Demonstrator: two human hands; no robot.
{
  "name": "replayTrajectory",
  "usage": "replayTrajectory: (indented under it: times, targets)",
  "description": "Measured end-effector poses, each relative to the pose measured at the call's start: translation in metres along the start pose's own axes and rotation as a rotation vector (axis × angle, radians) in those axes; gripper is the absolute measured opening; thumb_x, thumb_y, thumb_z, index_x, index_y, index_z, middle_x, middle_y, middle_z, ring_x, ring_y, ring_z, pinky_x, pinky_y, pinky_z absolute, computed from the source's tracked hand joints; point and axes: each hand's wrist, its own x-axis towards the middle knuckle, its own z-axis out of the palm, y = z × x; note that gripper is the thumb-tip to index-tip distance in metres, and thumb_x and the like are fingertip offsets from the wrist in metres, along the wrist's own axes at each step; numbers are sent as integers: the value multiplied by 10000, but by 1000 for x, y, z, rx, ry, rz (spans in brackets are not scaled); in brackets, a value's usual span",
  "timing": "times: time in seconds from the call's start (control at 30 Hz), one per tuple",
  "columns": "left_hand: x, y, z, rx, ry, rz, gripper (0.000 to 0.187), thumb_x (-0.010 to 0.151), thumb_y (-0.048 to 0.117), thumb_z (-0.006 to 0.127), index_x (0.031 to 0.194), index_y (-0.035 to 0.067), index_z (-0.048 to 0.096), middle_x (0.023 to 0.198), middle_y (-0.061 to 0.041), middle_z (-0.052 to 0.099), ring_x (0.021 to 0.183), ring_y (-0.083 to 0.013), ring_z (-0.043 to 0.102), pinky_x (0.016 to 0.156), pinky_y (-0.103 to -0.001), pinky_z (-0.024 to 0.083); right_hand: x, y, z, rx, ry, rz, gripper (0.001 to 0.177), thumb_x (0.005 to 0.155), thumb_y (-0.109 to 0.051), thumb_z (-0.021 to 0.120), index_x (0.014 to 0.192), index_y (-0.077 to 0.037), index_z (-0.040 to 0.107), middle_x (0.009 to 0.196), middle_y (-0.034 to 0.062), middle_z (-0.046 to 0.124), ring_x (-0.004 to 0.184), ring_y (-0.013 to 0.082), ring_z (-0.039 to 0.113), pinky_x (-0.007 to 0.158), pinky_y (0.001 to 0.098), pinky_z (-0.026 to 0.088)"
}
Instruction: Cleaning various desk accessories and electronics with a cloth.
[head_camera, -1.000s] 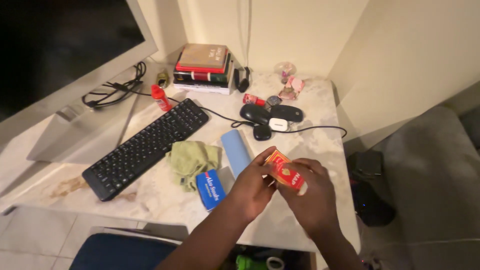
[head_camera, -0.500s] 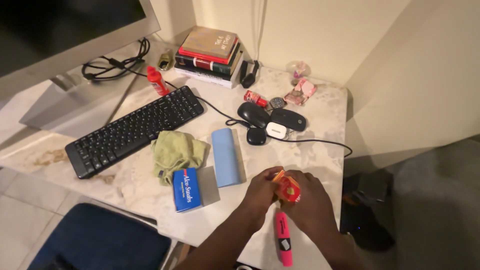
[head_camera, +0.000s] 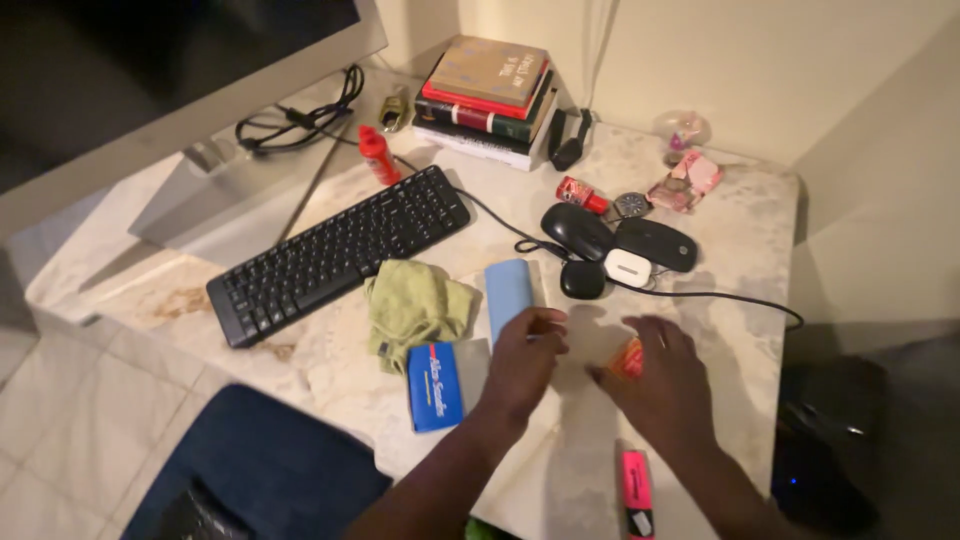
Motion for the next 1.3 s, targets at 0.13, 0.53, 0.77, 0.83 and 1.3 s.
replayTrajectory:
  times: [0.13, 0.53, 0.77, 0.83, 1.3]
  targets:
    - [27, 10, -21, -78, 28, -42, 178, 926, 80, 586, 1074, 45, 679, 926, -61, 674, 799, -165, 680, 700, -283, 506, 59, -8, 17, 51, 64, -92, 673, 734, -296, 844, 1264, 13, 566, 1209, 233, 592, 1152, 418, 567, 958, 481, 491]
    - [57, 19, -75, -228, 112, -199, 234, 954, 44, 493, 1111, 69, 664, 885, -69, 674, 755, -163, 632, 699, -275, 521, 160, -35, 71, -88, 6, 123, 653, 667, -197, 871, 1270, -148, 623, 1181, 160, 645, 1147, 391, 600, 937, 497, 490]
    - [74, 57, -126, -330, 151, -240, 405, 957, 351, 528, 1256, 84, 588, 1092, -125, 678, 943, -243, 686, 815, -328, 593, 145, -99, 37, 209, -86, -227, 679, 632, -102, 887, 1261, -114, 630, 1210, 143, 657, 1145, 361, 612, 991, 472, 485]
    - [76, 77, -143, -384, 89, -305, 498, 968, 463, 523, 1272, 73, 578, 1121, -147, 669, 976, -283, 696, 814, -342, 608, 142, -121, 31, 353, -178, -294, 713, 632, -81, 876, 1295, -112, 615, 1227, 130, 656, 1140, 337, 619, 987, 458, 484]
    - [24, 64, -227, -871, 49, -234, 308, 953, 252, 634, 1166, 29, 629, 1062, -162, 724, 918, -239, 723, 775, -332, 620, 76, -204, 106, 141, -313, -72, 766, 685, -247, 908, 1353, -48, 590, 1163, 203, 645, 1011, 399, 626, 839, 484, 512]
